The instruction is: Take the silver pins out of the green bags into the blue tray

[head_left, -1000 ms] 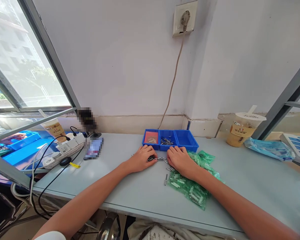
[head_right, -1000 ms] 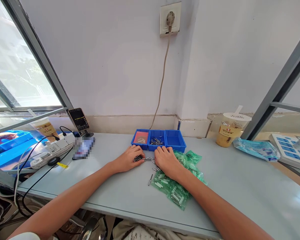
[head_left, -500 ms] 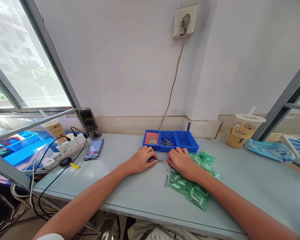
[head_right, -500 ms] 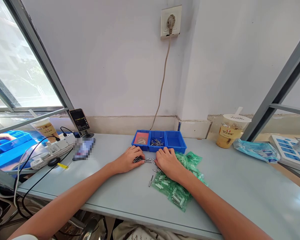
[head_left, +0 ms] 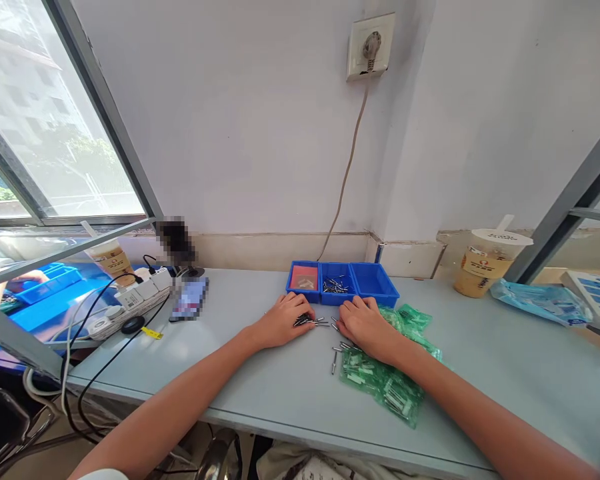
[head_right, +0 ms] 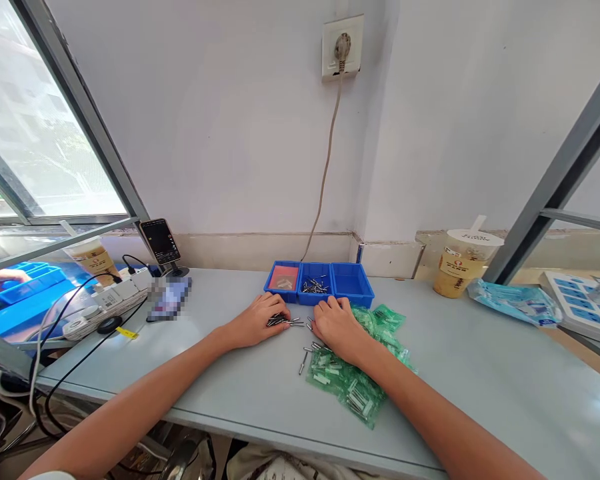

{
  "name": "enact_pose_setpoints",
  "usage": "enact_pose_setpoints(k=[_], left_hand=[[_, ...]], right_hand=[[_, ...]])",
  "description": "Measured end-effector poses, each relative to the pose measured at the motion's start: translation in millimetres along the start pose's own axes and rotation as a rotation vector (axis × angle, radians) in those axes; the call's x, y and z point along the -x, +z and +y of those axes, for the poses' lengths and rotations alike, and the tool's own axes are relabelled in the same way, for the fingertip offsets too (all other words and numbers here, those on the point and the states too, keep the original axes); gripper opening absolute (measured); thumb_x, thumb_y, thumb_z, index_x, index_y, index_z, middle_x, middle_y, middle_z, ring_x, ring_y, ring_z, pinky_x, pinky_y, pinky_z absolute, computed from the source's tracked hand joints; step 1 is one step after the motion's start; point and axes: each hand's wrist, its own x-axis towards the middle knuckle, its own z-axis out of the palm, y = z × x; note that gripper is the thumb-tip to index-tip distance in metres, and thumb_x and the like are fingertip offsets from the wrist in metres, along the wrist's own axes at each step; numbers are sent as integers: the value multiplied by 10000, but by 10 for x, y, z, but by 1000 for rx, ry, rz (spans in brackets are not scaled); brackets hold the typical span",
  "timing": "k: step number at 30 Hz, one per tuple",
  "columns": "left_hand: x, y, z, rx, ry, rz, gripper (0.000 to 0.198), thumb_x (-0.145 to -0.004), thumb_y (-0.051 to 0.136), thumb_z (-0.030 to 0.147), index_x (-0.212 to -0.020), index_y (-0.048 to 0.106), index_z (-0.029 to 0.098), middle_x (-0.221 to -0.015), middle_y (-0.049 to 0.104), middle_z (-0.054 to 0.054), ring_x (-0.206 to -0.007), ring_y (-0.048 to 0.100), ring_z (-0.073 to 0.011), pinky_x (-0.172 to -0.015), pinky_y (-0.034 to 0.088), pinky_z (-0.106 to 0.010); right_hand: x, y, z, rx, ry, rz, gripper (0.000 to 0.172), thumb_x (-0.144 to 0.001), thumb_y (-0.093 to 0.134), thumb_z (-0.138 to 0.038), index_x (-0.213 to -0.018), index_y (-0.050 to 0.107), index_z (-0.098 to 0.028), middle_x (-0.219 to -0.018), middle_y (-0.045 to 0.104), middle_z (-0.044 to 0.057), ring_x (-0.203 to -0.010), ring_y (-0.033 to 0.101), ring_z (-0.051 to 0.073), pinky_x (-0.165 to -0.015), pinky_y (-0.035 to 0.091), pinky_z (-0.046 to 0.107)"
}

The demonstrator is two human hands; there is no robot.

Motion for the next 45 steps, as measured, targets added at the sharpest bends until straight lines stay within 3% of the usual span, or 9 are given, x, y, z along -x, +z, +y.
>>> enact_pose_setpoints(k=[14,30,45], left_hand=[[10,-17,-6,11,0,6,203,-1043,592,411,-1074,669,226,-1078,637,-55,-1084,540,-241,-950,410,-376],[6,-26,-2,25,3,8,172,-1041,598,389,-1086,660,234,-1076,640,-48,-1072,546,-239,-948,413,-376],[12,-28,-11,39,10,5,206,-1051,573,413,-1096,660,232,-1083,639,-52,-1066,548,-235,-968,421,-380]], right_hand=[[-9,21,24,-23,19,71,182,-1054,518,-215,-893,592,-174,-938,686,115,-909,602,284,-810,368,407],[-4,-96,148,-537,182,77,275,-1095,404,-321,-833,416,-242,-780,579,16,-794,509,231,-775,370,360],[-17,-73,215,-813,326,103,355,-1055,451,-501,-810,476,-245,-785,598,14,-769,540,214,-683,409,335]])
